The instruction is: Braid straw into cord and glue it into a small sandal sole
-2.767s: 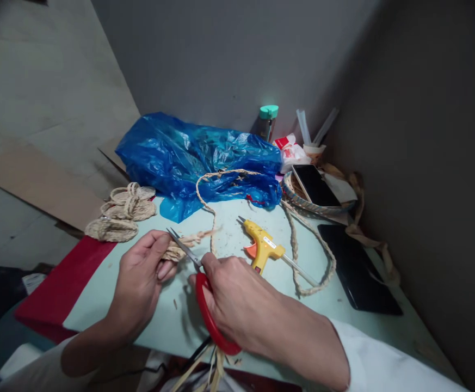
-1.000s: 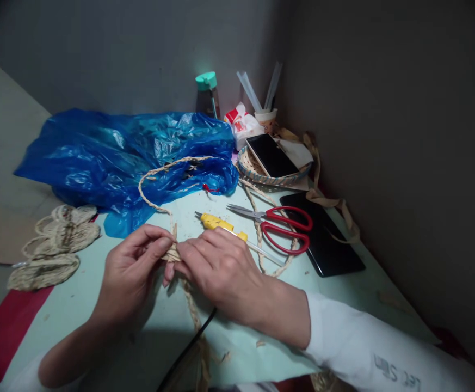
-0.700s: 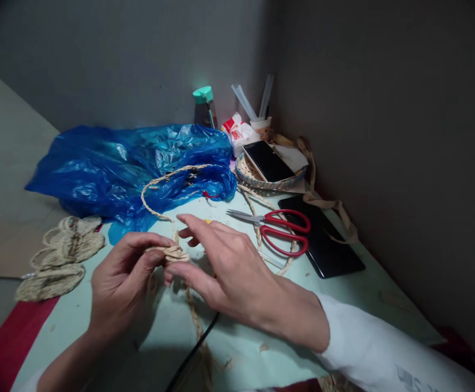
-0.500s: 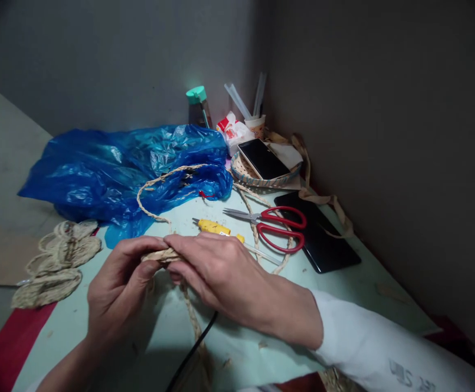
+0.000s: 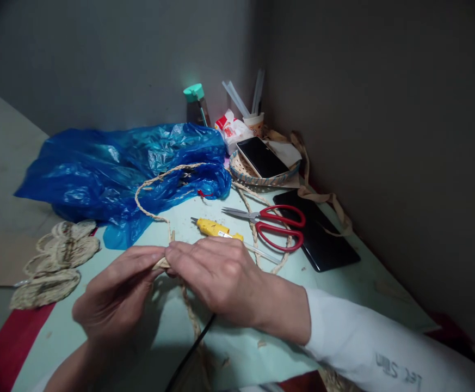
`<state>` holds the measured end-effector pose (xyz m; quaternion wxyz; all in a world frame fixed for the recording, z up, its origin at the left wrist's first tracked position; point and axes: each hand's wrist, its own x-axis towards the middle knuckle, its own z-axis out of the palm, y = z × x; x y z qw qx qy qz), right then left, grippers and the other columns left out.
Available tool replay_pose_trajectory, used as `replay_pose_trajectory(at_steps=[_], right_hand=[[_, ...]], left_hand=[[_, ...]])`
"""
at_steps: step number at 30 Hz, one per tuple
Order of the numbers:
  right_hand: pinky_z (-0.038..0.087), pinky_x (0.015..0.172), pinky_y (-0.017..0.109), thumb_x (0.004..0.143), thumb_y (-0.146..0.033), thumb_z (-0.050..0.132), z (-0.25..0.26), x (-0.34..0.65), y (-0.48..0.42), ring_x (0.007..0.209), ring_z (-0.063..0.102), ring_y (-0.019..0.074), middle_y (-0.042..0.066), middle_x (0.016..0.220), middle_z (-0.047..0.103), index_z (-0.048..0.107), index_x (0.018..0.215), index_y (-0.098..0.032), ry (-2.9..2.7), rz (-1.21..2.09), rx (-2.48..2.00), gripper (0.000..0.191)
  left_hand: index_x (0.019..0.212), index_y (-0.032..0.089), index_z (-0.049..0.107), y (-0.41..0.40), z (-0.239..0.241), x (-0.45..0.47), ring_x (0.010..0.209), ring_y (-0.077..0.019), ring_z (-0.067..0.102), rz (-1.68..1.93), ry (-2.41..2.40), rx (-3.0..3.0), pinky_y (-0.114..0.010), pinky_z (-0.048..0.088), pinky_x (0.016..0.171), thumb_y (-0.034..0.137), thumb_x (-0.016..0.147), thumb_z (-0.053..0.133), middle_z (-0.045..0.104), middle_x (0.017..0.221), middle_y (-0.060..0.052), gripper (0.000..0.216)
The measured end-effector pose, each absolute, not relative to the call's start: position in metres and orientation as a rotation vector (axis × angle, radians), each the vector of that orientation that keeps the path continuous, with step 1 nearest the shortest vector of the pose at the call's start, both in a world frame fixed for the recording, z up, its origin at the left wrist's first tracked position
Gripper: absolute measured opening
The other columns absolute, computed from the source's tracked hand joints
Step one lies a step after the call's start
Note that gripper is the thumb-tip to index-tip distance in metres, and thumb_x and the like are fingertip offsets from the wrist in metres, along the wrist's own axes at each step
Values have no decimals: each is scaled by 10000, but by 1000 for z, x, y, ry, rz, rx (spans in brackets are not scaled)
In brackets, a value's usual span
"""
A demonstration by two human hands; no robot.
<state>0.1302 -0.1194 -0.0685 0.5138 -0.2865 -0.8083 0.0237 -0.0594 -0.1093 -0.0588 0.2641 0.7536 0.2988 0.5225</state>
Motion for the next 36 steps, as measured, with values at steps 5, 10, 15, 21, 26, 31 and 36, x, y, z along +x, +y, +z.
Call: replay_pose_trajectory(at_steps=[5, 10, 15, 21, 26, 31, 36], right_hand=[[571, 889, 297, 936, -381, 633, -43, 140, -118, 1071, 696, 207, 165, 1222, 696, 496, 1350, -104, -1984, 401, -772, 517], [565, 791, 244, 989, -263, 524, -29, 142, -118, 898, 728, 154, 44, 1018, 762, 660, 1153, -179, -1824, 879, -959, 229], [565, 700, 201, 931, -189, 592, -32, 137, -117, 801, 714, 126, 28, 941, 751, 688, 1066, -166, -1618, 1101, -943, 167], [580, 722, 216, 893, -197, 657, -41, 134, -117, 831, 715, 139, 26, 938, 739, 675, 1006, -176, -1410, 1039, -911, 117], [571, 761, 248, 905, -220, 658, -50, 130, -120, 814, 696, 137, 29, 988, 726, 649, 1059, -203, -1494, 673, -996, 155], [538, 729, 218, 909, -191, 648, -54, 127, -123, 782, 670, 125, 26, 934, 715, 622, 1055, -183, -1636, 556, -990, 149], [509, 703, 203, 929, -204, 633, -54, 128, -121, 756, 692, 129, 41, 897, 737, 658, 1049, -137, -1700, 530, -1052, 140]], left_hand=[[1053, 357, 761, -102, -50, -62, 942, -183, 698, 1461, 864, 2049, -320, 553, 839, -21, 798, 678, 751, 1042, -1, 463], [1044, 379, 764, -99, -42, -64, 1039, -173, 654, 1521, 861, 2123, -279, 544, 817, -59, 786, 671, 687, 1158, -3, 516], [1086, 409, 747, -101, -44, -65, 1055, -163, 646, 1435, 829, 2170, -282, 542, 865, -71, 796, 655, 661, 1203, 11, 567], [1170, 391, 697, -102, -45, -58, 1135, -176, 629, 1442, 1013, 1841, -296, 518, 966, 56, 842, 679, 668, 1244, 11, 469], [1074, 264, 676, -105, -45, -49, 825, -120, 663, 1229, 1007, 1316, -218, 553, 756, 243, 883, 686, 701, 1004, 3, 192], [914, 210, 715, -106, -49, -41, 778, -95, 637, 1146, 972, 1167, -173, 533, 731, 226, 855, 716, 702, 864, 19, 61], [854, 190, 743, -105, -45, -38, 704, -88, 650, 1167, 1091, 1263, -144, 536, 670, 190, 813, 731, 730, 807, 22, 43]])
